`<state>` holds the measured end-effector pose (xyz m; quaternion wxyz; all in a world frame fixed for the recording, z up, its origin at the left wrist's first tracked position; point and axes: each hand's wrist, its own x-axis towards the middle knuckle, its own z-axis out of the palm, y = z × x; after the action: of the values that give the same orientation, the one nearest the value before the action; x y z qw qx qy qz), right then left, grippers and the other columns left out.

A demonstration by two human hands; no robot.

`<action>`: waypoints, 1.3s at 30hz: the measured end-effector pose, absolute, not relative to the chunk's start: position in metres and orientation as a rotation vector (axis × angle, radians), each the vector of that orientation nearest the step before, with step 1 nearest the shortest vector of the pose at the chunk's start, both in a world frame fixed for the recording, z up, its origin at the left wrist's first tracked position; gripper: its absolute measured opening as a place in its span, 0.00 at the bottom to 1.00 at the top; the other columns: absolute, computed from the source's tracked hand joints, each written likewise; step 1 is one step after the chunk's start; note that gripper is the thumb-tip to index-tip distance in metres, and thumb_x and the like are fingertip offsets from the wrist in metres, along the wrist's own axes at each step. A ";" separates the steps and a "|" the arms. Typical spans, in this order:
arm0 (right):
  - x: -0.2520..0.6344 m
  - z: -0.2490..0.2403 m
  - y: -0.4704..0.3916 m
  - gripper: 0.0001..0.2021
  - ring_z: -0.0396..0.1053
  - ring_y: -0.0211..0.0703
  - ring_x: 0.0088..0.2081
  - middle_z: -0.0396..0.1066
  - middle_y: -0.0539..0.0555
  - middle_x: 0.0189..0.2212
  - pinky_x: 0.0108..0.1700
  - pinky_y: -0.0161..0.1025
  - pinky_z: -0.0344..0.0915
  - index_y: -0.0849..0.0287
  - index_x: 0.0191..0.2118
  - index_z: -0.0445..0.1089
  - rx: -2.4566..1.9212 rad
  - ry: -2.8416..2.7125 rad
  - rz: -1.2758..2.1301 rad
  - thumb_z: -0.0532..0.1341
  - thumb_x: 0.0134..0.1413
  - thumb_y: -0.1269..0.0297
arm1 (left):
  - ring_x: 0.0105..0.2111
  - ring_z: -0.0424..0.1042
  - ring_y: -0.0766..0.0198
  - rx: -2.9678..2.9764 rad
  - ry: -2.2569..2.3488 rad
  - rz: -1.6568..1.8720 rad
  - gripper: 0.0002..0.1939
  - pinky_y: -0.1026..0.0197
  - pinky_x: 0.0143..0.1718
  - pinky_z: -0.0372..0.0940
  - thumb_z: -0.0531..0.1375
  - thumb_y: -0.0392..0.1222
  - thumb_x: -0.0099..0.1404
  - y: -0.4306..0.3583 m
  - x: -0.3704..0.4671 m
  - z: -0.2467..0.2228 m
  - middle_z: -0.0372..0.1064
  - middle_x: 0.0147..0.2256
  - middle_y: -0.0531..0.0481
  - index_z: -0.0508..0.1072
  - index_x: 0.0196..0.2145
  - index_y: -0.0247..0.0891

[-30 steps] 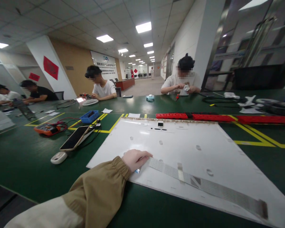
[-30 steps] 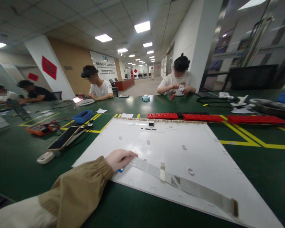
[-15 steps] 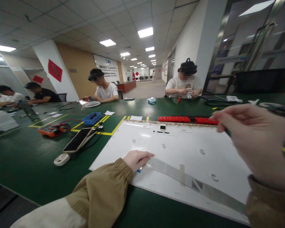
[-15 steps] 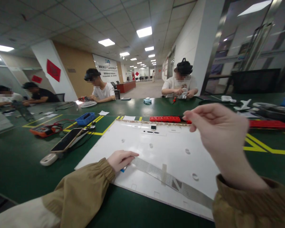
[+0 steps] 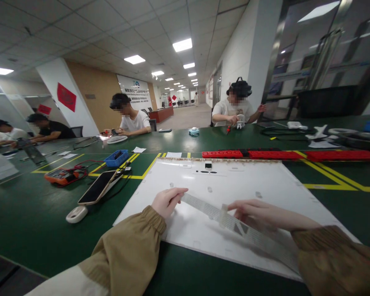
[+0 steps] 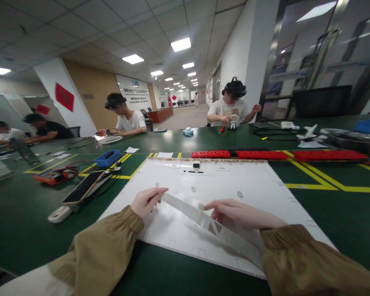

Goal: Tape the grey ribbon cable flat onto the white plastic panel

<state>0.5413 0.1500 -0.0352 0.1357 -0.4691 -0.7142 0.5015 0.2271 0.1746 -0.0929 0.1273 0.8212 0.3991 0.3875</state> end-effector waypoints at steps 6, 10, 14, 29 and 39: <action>0.530 -0.036 0.142 0.26 0.69 0.51 0.44 0.70 0.59 0.44 0.51 0.50 0.61 0.60 0.56 0.64 -1.158 -1.920 1.835 0.52 0.58 0.49 | 0.24 0.70 0.71 2.289 1.158 1.306 0.15 0.68 0.27 0.67 0.49 0.41 0.68 0.176 0.225 -0.092 0.72 0.31 0.50 0.72 0.45 0.37; 0.526 -0.032 0.137 0.26 0.72 0.45 0.36 0.70 0.59 0.44 0.48 0.46 0.64 0.58 0.58 0.60 -1.072 -1.944 1.913 0.50 0.59 0.48 | 0.23 0.69 0.71 2.281 1.170 1.375 0.14 0.68 0.27 0.67 0.49 0.40 0.68 0.173 0.226 -0.088 0.72 0.31 0.50 0.72 0.45 0.37; 0.522 -0.023 0.130 0.23 0.70 0.42 0.31 0.70 0.58 0.43 0.45 0.43 0.65 0.59 0.46 0.70 -1.021 -2.067 1.854 0.49 0.59 0.47 | 0.23 0.69 0.71 2.298 1.198 1.404 0.14 0.68 0.28 0.67 0.49 0.39 0.67 0.169 0.226 -0.085 0.72 0.30 0.51 0.72 0.44 0.37; 0.523 -0.019 0.125 0.20 0.68 0.43 0.36 0.68 0.55 0.32 0.46 0.42 0.63 0.63 0.33 0.70 -0.965 -2.275 1.763 0.50 0.59 0.52 | 0.22 0.70 0.71 2.340 1.105 1.553 0.13 0.69 0.24 0.66 0.51 0.37 0.67 0.166 0.224 -0.080 0.73 0.27 0.51 0.73 0.42 0.35; 0.509 -0.018 0.103 0.15 0.68 0.38 0.30 0.67 0.54 0.28 0.36 0.36 0.63 0.66 0.30 0.68 -0.762 -2.136 2.010 0.56 0.56 0.56 | 0.18 0.68 0.73 2.250 1.063 1.428 0.13 0.73 0.17 0.61 0.51 0.38 0.66 0.169 0.233 -0.093 0.70 0.22 0.52 0.73 0.42 0.34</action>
<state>0.5093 0.1031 -0.0178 0.0554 -0.2511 -0.7037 0.6623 0.2332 0.1686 -0.0926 0.1358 0.7770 0.3670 0.4931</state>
